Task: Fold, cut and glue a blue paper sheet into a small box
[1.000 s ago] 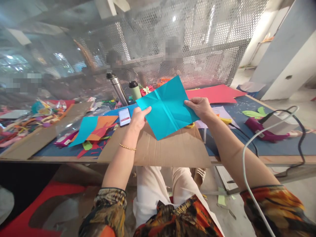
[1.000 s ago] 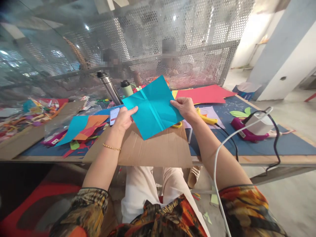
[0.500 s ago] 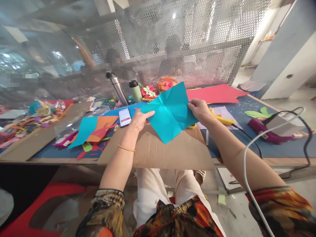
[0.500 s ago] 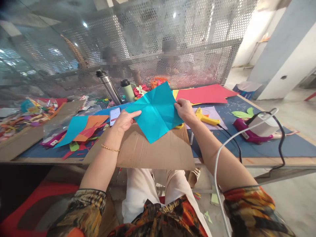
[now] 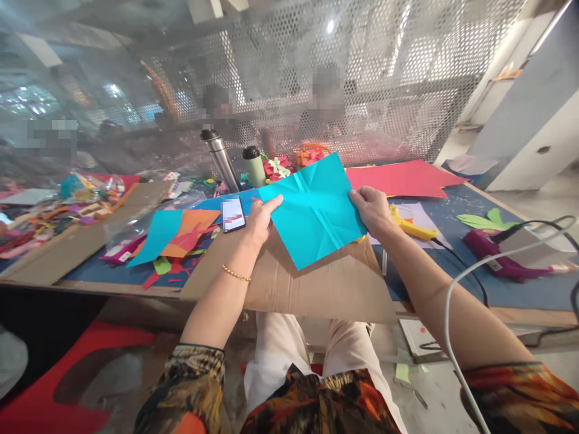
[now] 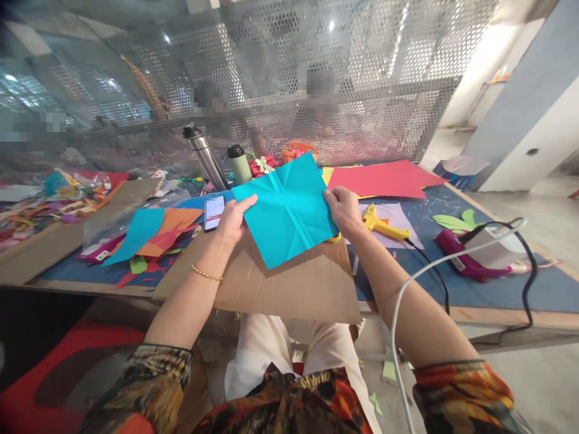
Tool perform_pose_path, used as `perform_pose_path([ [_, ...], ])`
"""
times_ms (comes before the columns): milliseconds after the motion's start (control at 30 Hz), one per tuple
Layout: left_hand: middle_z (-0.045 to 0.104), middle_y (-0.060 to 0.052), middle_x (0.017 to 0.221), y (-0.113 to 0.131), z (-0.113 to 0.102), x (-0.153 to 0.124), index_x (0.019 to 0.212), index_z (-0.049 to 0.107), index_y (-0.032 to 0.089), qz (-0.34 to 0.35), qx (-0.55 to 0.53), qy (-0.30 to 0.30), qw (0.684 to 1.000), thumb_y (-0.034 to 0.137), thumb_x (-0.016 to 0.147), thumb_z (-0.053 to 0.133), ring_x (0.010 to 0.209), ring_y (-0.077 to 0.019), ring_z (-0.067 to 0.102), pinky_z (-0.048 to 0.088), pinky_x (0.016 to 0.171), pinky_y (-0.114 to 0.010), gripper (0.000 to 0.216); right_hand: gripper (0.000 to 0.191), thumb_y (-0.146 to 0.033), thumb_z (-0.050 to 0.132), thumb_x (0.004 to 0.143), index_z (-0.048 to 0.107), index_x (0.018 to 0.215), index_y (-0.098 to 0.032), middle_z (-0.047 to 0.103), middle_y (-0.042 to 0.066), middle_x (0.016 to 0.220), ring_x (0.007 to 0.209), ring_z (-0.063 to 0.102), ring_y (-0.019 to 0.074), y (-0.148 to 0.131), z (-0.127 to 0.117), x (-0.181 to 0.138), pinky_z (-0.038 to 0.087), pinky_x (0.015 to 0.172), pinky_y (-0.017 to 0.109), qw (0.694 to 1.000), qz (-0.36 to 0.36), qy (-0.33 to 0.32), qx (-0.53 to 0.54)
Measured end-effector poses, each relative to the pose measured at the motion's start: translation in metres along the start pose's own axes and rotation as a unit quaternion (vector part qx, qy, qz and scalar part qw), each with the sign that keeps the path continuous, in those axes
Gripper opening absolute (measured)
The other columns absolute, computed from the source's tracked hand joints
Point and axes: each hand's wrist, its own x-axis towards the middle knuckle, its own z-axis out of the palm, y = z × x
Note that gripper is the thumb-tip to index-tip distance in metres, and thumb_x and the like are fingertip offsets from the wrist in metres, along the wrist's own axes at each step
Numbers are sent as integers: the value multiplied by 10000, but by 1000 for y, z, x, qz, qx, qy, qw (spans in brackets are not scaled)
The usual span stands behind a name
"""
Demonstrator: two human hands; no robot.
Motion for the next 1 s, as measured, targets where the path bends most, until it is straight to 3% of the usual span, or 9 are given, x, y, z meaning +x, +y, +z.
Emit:
perform_pose_path([
  [167, 785, -21, 791, 19, -14, 2, 852, 766, 171, -9, 23, -17, 1000, 404, 620, 988, 706, -171, 720, 576, 667, -276, 397, 440, -582, 633, 908, 492, 670, -241, 383, -35, 642, 623, 343, 134, -4, -12, 0, 311, 575, 299, 999, 14, -30, 31],
  [267, 801, -58, 846, 34, -27, 4, 944, 797, 176, 11, 55, -5, 998, 618, 768, 879, 708, -153, 715, 535, 634, -236, 483, 498, -656, 674, 866, 506, 662, -234, 393, -37, 635, 603, 340, 119, -12, -16, -3, 294, 554, 292, 995, 11, -84, 47],
  [333, 792, -102, 826, 36, -31, 3, 942, 799, 159, -6, 97, -39, 995, 784, 802, 770, 681, -174, 712, 529, 611, -258, 641, 560, -720, 700, 819, 499, 635, -231, 387, -39, 623, 593, 340, 110, -17, -16, -6, 279, 542, 288, 990, 5, -132, 59],
  [400, 768, -102, 774, 32, -29, -2, 886, 784, 162, -38, 132, -107, 985, 824, 761, 781, 662, -187, 699, 522, 596, -270, 674, 610, -775, 724, 766, 510, 615, -225, 389, -39, 615, 590, 340, 104, -23, -13, -9, 268, 533, 284, 982, -2, -176, 72],
  [500, 728, -47, 705, 21, -19, -10, 757, 728, 178, -76, 155, -185, 967, 666, 620, 972, 683, -193, 695, 538, 616, -269, 562, 639, -822, 754, 711, 585, 637, -210, 430, -30, 628, 600, 360, 102, -27, -7, -14, 262, 523, 277, 972, -3, -218, 92],
  [633, 744, -38, 710, 14, -9, -14, 752, 723, 168, -135, 132, -217, 958, 452, 590, 1038, 721, -231, 734, 601, 654, -319, 454, 650, -819, 789, 706, 594, 635, -202, 435, -30, 618, 593, 352, 95, -27, -4, -18, 234, 499, 267, 964, 18, -235, 121],
  [767, 743, -26, 679, 12, -17, -7, 763, 727, 180, -121, 115, -162, 972, 398, 649, 1004, 683, -222, 734, 602, 627, -310, 370, 680, -846, 757, 738, 572, 625, -201, 396, -40, 586, 573, 341, 84, -23, -7, -16, 223, 476, 247, 966, 49, -198, 159],
  [867, 711, 2, 622, 11, -24, 0, 731, 702, 199, -82, 94, -77, 989, 375, 616, 1020, 652, -214, 726, 595, 617, -306, 381, 701, -898, 756, 680, 610, 702, -213, 441, -45, 600, 573, 402, 90, -21, -9, -11, 332, 483, 229, 960, 77, -169, 209],
  [1000, 720, -3, 637, 10, -23, 4, 772, 726, 191, -57, 84, -39, 994, 464, 615, 1007, 691, -231, 742, 604, 643, -326, 423, 680, -843, 858, 602, 587, 754, -237, 490, -55, 622, 559, 450, 89, -24, -9, -10, 463, 512, 239, 935, 118, -175, 284],
])
